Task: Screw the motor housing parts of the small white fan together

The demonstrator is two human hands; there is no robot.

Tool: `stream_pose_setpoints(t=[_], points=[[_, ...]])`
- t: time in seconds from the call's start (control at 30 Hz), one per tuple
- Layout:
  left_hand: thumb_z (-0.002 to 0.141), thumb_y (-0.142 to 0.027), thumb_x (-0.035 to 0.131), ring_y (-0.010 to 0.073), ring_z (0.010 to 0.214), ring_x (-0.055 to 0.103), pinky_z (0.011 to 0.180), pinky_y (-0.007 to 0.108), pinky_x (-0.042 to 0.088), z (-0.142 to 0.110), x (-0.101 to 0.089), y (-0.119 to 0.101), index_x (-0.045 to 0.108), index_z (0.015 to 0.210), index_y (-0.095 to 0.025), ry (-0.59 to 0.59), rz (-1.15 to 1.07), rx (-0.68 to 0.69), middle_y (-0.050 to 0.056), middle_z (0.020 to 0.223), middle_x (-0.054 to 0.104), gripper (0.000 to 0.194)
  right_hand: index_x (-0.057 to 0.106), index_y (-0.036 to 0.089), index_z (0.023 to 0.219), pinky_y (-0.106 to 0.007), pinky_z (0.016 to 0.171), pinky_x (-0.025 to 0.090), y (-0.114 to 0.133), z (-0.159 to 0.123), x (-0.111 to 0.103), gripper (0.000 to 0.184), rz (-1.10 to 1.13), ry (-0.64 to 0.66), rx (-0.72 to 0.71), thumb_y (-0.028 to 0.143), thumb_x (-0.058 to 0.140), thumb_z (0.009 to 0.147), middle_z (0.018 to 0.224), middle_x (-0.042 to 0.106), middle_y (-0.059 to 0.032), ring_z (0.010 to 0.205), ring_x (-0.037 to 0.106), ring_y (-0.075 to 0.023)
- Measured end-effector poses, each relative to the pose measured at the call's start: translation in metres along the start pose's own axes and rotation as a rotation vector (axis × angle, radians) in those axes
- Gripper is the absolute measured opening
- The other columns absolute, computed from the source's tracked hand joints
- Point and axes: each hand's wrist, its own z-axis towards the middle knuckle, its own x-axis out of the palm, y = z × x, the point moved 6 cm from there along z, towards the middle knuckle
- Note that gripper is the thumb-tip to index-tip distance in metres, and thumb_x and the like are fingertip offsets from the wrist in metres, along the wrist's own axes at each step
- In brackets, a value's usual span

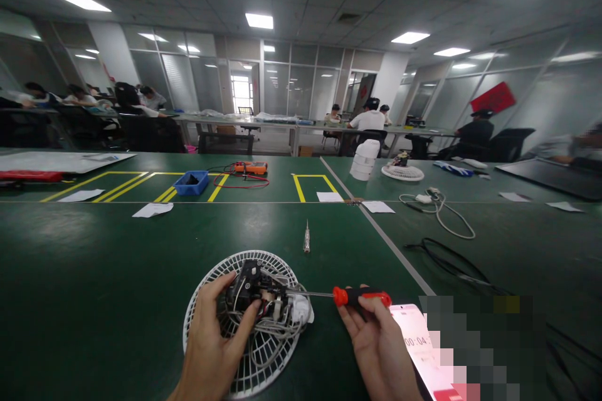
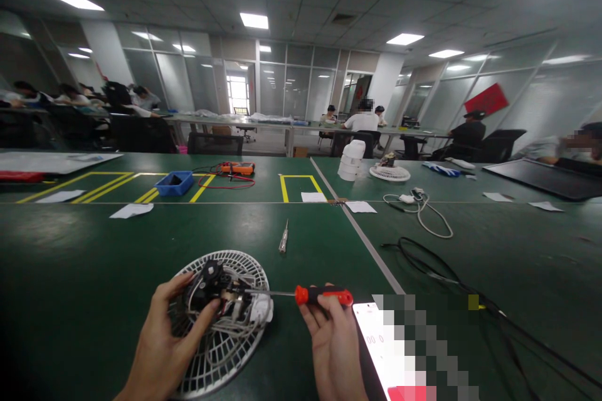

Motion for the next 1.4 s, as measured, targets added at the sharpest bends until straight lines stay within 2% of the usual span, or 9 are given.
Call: stream_pose_setpoints(t=[0.13,0.37,0.6,0.7,0.83,1.03,1.13,1.27,1.4], points=[[0.090,-0.050,0.067,0.0244,0.106,0.064,0.091,0.043,0.058,0.000,-0.001,-0.001,0.050,0.131,-0.027,0.006,0.005,0.002,0.005,0.116,0.062,0.050,0.062,0.020,0.073,-0.036,0.076,0.065,0.000,0.000,-0.001,0.046,0.001,0.004,-0.013,0.022,0.097,0.043,0.075,0.072,0.0030,0.074,0.073,-0.0199],[0.089,-0.050,0.067,0.0236,0.107,0.066,0.090,0.041,0.060,0.002,-0.002,-0.003,0.049,0.133,-0.027,0.005,-0.002,0.009,0.005,0.117,0.063,0.053,0.063,0.025,0.109,-0.030,0.059,0.062,0.001,-0.003,0.002,0.068,-0.094,-0.001,-0.030,0.029,0.099,0.051,0.077,0.072,0.0044,0.062,0.070,-0.0174],[0.090,-0.048,0.067,0.0243,0.107,0.065,0.093,0.042,0.059,0.001,-0.001,-0.002,0.048,0.134,-0.026,0.009,-0.021,0.005,0.006,0.117,0.063,0.053,0.068,0.020,0.095,-0.038,0.080,0.064,0.004,-0.001,0.003,0.047,0.045,-0.017,-0.027,0.026,0.089,0.054,0.097,0.074,-0.0025,0.095,0.072,-0.0243],[0.090,-0.048,0.067,0.0254,0.109,0.065,0.093,0.043,0.058,0.000,-0.001,-0.001,0.049,0.134,-0.026,0.021,-0.023,-0.015,0.007,0.117,0.062,0.053,0.068,0.019,0.096,-0.034,0.077,0.064,0.003,0.000,0.003,0.050,-0.015,0.004,-0.040,0.023,0.093,0.052,0.096,0.074,-0.0014,0.087,0.073,-0.0217],[0.089,-0.051,0.068,0.0254,0.108,0.064,0.090,0.042,0.058,0.000,-0.001,0.000,0.049,0.133,-0.026,0.021,-0.024,-0.026,0.007,0.117,0.062,0.054,0.066,0.022,0.109,-0.028,0.059,0.061,0.000,-0.001,0.003,0.060,-0.112,0.016,-0.014,0.032,0.096,0.058,0.074,0.071,0.0043,0.060,0.066,-0.0156],[0.089,-0.051,0.068,0.0247,0.109,0.064,0.092,0.042,0.058,0.000,0.000,0.001,0.050,0.132,-0.027,0.016,-0.028,-0.030,0.005,0.117,0.062,0.053,0.070,0.018,0.102,-0.035,0.081,0.063,0.007,-0.001,0.005,0.050,-0.010,0.002,-0.042,0.027,0.088,0.056,0.102,0.076,-0.0053,0.098,0.073,-0.0254],[0.089,-0.051,0.068,0.0244,0.107,0.064,0.091,0.041,0.058,0.000,0.000,0.000,0.050,0.131,-0.027,0.025,-0.032,-0.032,0.005,0.115,0.062,0.052,0.069,0.019,0.098,-0.033,0.077,0.063,0.009,0.002,0.003,0.049,-0.042,-0.022,-0.056,0.025,0.090,0.054,0.100,0.076,-0.0034,0.090,0.074,-0.0229],[0.090,-0.049,0.068,0.0236,0.107,0.064,0.091,0.040,0.057,0.001,0.000,-0.002,0.050,0.131,-0.027,0.022,-0.034,-0.024,0.005,0.115,0.062,0.050,0.064,0.024,0.114,-0.029,0.059,0.059,0.009,0.002,0.002,0.069,-0.185,-0.027,-0.069,0.035,0.096,0.054,0.079,0.073,0.0023,0.068,0.072,-0.0203],[0.090,-0.048,0.068,0.0240,0.107,0.064,0.090,0.040,0.057,0.000,0.000,-0.001,0.050,0.131,-0.026,0.025,-0.030,-0.013,0.006,0.115,0.062,0.050,0.067,0.022,0.098,-0.035,0.071,0.062,0.011,0.001,0.004,0.051,-0.099,-0.025,-0.069,0.036,0.091,0.056,0.087,0.073,0.0001,0.083,0.074,-0.0242]])
